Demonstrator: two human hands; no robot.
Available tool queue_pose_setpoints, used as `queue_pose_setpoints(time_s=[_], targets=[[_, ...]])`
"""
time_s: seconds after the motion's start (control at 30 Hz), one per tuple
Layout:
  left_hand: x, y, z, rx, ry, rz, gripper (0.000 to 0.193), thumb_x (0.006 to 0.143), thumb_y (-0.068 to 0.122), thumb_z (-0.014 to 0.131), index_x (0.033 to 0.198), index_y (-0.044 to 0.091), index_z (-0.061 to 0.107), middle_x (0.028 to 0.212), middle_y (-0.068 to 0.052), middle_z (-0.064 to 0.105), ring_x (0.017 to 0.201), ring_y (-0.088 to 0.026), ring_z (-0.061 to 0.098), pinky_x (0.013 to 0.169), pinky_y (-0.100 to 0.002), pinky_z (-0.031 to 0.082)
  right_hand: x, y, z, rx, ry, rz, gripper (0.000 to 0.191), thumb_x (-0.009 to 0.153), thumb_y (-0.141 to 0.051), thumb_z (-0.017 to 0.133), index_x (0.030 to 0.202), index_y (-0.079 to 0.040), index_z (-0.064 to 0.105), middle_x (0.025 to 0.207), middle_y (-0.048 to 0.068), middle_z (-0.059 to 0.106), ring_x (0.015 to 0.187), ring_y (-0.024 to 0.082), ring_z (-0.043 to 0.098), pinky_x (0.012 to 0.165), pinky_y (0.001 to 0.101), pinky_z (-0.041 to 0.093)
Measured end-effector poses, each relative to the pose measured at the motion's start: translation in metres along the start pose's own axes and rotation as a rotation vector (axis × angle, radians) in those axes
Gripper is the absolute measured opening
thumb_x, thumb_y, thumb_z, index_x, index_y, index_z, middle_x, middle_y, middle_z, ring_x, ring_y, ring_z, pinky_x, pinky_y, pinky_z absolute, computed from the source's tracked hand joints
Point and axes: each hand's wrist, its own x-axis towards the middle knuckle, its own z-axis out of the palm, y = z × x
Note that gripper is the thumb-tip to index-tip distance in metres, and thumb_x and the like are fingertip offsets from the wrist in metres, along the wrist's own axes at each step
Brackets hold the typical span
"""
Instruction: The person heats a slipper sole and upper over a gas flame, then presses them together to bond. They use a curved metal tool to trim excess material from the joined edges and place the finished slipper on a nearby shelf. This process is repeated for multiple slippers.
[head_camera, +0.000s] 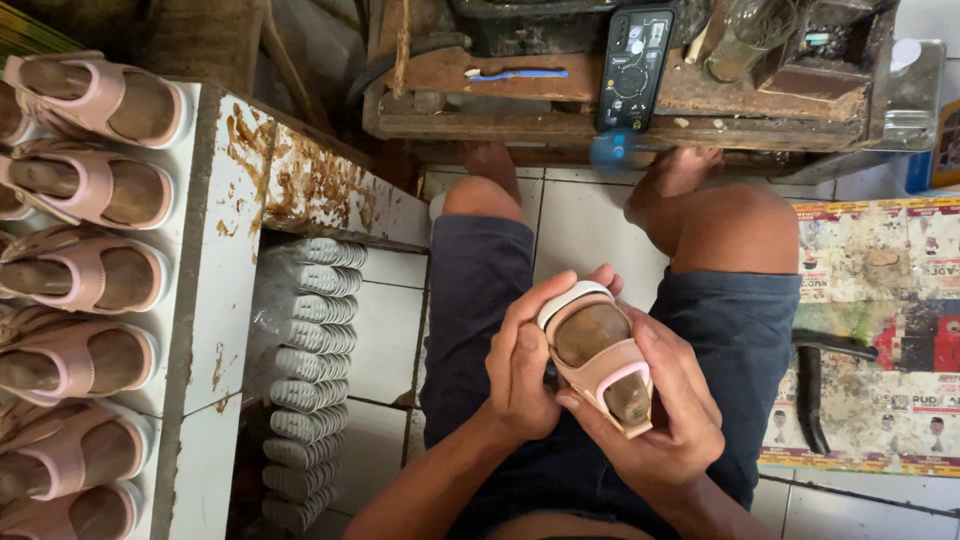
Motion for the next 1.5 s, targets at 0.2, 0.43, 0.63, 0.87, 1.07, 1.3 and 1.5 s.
queue_pose_setpoints(time_s=[0.2,0.43,0.63,0.87,1.07,1.3,1.5], targets=[[-0.002,0.000,0.000,-0.017,0.002,0.013,0.046,0.119,0.021,0.021,0.155,-0.002,0.036,0.156,-0.031,0.050,0.140,-0.039,0.055,0.122,-0.048,0.046,0.002,-0.003,0.000,-0.008,0.001,-0.017,0.084,0.070,-0.009,0.094,0.140,0.003,0.049,0.130,0.028,0.063,0.121,0.039,0.068,0.102,0.0439,0.058],[-0.003,0.003,0.000,-0.004,0.003,-0.008,0.044,0.117,0.015,0.020,0.154,-0.004,0.035,0.155,-0.032,0.050,0.140,-0.040,0.055,0.122,-0.048,0.046,0.004,-0.006,0.000,-0.014,-0.004,-0.045,0.085,0.071,-0.008,0.093,0.141,0.004,0.047,0.129,0.028,0.064,0.120,0.039,0.068,0.102,0.0443,0.058],[-0.003,0.004,-0.001,0.012,0.011,-0.014,0.044,0.116,0.012,0.020,0.153,-0.005,0.035,0.154,-0.033,0.050,0.140,-0.040,0.055,0.123,-0.048,0.045,0.005,-0.006,0.000,-0.022,-0.025,-0.040,0.086,0.070,-0.008,0.094,0.141,0.004,0.046,0.128,0.029,0.064,0.119,0.040,0.068,0.100,0.0449,0.058],[-0.002,0.005,-0.002,0.054,-0.004,-0.003,0.043,0.119,0.018,0.023,0.154,-0.005,0.035,0.154,-0.033,0.051,0.139,-0.040,0.056,0.121,-0.048,0.047,0.004,-0.004,0.001,-0.013,-0.015,-0.042,0.087,0.070,-0.009,0.094,0.141,0.004,0.046,0.128,0.029,0.063,0.119,0.039,0.068,0.100,0.0449,0.059],[-0.002,0.006,-0.001,0.056,-0.005,0.013,0.046,0.121,0.026,0.024,0.155,-0.003,0.036,0.149,-0.032,0.052,0.139,-0.039,0.057,0.121,-0.047,0.047,0.003,-0.004,-0.001,-0.011,-0.027,-0.040,0.087,0.070,-0.011,0.094,0.141,0.003,0.046,0.129,0.029,0.063,0.120,0.040,0.068,0.100,0.0451,0.059],[-0.007,0.005,-0.002,0.056,-0.003,0.049,0.046,0.122,0.027,0.025,0.155,-0.002,0.037,0.154,-0.033,0.051,0.138,-0.040,0.058,0.120,-0.049,0.048,-0.002,-0.003,-0.002,0.031,-0.052,-0.030,0.087,0.069,-0.014,0.095,0.140,0.002,0.046,0.132,0.031,0.060,0.124,0.041,0.067,0.102,0.0462,0.059],[-0.011,0.006,-0.004,0.048,-0.020,0.068,0.044,0.121,0.026,0.025,0.154,-0.002,0.037,0.156,-0.034,0.049,0.139,-0.042,0.056,0.122,-0.050,0.046,-0.008,-0.003,-0.003,0.068,-0.068,0.007,0.087,0.069,-0.014,0.096,0.139,0.001,0.048,0.134,0.031,0.060,0.124,0.041,0.067,0.102,0.0442,0.060]])
